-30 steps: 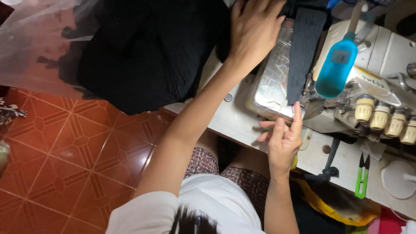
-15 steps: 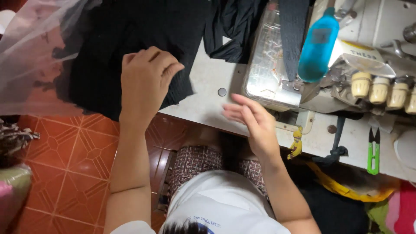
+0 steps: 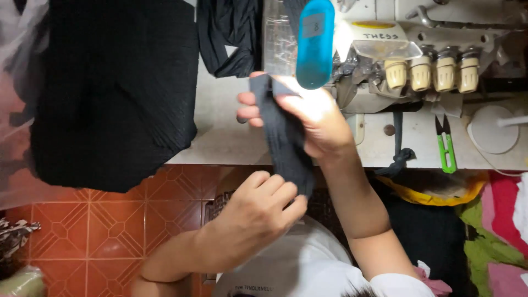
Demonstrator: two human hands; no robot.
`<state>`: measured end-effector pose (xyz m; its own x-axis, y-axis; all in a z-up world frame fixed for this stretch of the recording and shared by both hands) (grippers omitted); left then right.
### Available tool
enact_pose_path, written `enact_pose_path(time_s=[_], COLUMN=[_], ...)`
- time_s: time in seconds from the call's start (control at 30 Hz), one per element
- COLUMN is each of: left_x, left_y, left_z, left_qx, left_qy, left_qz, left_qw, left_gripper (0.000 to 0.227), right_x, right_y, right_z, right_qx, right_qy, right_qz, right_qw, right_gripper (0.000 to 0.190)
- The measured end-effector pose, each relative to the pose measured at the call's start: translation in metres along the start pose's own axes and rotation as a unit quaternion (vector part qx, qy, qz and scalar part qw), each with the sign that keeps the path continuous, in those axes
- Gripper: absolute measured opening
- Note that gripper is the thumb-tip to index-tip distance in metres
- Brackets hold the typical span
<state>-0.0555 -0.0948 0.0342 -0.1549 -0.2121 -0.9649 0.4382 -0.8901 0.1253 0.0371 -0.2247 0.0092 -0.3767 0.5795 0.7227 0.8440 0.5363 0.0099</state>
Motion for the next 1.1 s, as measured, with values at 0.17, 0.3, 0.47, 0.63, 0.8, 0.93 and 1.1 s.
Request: enact_pose_path(time_s=[0.17, 0.3, 0.47, 0.63, 0.8, 0.93, 1.1], left_x=[0.002, 0.055, 0.055, 0.059, 0.062, 0.061, 0.059], left_y=[0.034, 0.054, 0.061, 0.061, 0.063, 0.065, 0.065], left_z=[-0.023, -0.047, -0.059, -0.076, -0.085, -0.087, -0.102], left_qx=[-0.016, -0.083, -0.102, -0.141, -0.107, -0.107, -0.083], left_qy=[-0.038, 0.046, 0.072, 0.186, 0.167, 0.122, 0.115], left_qz=[0.153, 0.047, 0.037, 0.043, 0.046, 0.06, 0.114], left_qw=[0.987, 0.994, 0.991, 0.972, 0.979, 0.985, 0.983], left_gripper=[0.043, 0.049, 0.049, 0.048, 0.048, 0.055, 0.042], right_x=[-0.039, -0.075, -0.081, -0.071, -0.064, -0.048, -0.022], right_y=[-0.044, -0.069, -0.074, -0.083, -0.098, -0.105, -0.11], right_z=[0.024, 0.062, 0.068, 0.07, 0.072, 0.071, 0.077], right_qx=[-0.032, -0.004, -0.043, -0.054, -0.031, -0.044, -0.102], right_qy=[-0.107, -0.074, -0.095, -0.211, -0.306, -0.312, -0.277], right_qz=[0.145, 0.231, 0.192, 0.185, 0.195, 0.209, 0.238], right_qw=[0.983, 0.97, 0.976, 0.958, 0.931, 0.926, 0.925], right_gripper=[0.031, 0.027, 0.029, 0.024, 0.029, 0.034, 0.054])
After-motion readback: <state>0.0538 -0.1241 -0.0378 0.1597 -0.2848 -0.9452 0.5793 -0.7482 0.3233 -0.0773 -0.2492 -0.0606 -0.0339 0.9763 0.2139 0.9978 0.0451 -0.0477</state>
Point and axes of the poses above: each hand's wrist, its own y-axis towards the middle knuckle, its own x-axis out of the palm, z = x × y, the point moved 2 cm from there along y, towards the middle knuckle, and after that the axes turned 15 degrees about -z, right-handed, at the moved point
